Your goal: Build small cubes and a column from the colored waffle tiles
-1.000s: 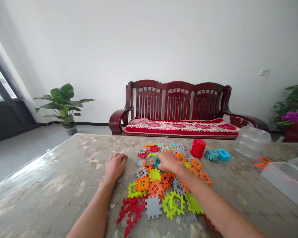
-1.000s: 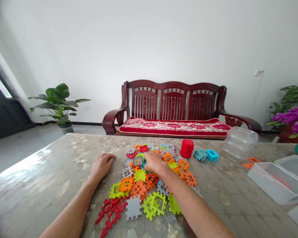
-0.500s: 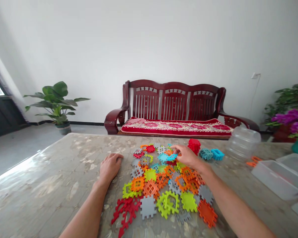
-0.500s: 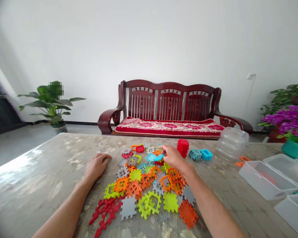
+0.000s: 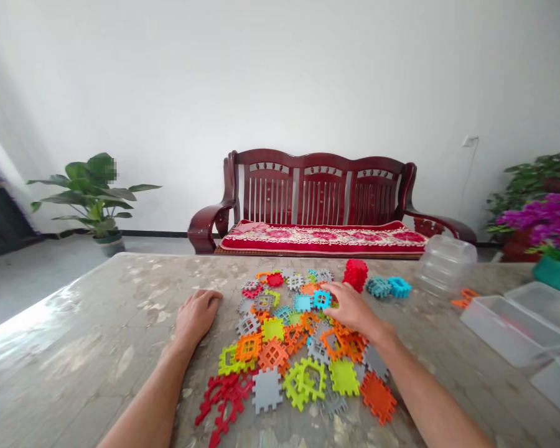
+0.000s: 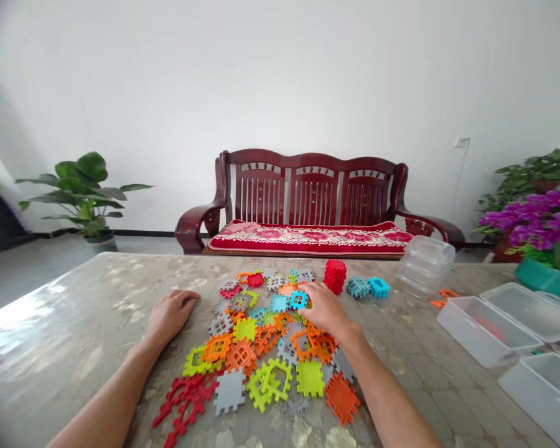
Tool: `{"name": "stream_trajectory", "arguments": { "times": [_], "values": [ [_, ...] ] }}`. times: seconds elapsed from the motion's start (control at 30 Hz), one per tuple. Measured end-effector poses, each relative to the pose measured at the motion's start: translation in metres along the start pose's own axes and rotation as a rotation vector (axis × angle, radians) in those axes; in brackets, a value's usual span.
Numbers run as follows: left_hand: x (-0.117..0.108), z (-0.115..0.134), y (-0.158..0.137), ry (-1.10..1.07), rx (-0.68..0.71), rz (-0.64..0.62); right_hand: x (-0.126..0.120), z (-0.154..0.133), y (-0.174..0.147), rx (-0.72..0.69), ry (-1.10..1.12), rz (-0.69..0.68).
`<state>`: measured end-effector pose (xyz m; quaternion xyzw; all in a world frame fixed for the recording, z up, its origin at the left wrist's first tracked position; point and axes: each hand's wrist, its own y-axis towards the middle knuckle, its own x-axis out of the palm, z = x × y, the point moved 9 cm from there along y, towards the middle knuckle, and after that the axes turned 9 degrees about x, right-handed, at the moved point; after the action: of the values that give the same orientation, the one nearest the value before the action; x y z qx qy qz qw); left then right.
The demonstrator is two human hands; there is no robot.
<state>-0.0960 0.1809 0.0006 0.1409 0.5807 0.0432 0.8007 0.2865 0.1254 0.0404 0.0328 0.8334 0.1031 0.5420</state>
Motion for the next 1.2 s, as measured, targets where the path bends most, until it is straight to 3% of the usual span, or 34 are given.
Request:
{"name": "stream_trajectory", "arguments": {
  "times": [0.33,0.57,0.67,0.77,0.83,0.93,1.0,1.2],
  "values": [
    [0.003,-0.003,0.002,0.013,0.016,-0.013,-0.005,-0.006,-0.004,0.004,-0.082,0.055],
    [0.008,-0.008,0.005,0.009,0.034,-0.013,-0.03,-0.012,-0.016,-0.119,0.152,0.135],
    [0.007,-0.009,0.005,0.01,0.042,0.006,-0.058,0.024,-0.015,0.011,0.34,0.327],
    [0.007,-0.009,0.005,0.015,0.049,0.015,-0.096,0.095,-0.027,0.234,0.494,0.698],
    [0.008,-0.009,0.006,0.016,0.05,0.011,-0.11,0.147,-0.037,0.381,0.567,0.849],
    [0.01,-0.011,0.007,0.02,0.049,0.008,-0.113,0.209,-0.046,0.6,0.509,0.835],
    [0.011,-0.012,0.007,0.026,0.049,0.013,-0.113,0.23,-0.052,0.679,0.384,0.794],
    [0.014,-0.014,0.009,0.037,0.063,0.015,-0.103,0.237,-0.058,0.807,0.12,0.662]
  ]
}}
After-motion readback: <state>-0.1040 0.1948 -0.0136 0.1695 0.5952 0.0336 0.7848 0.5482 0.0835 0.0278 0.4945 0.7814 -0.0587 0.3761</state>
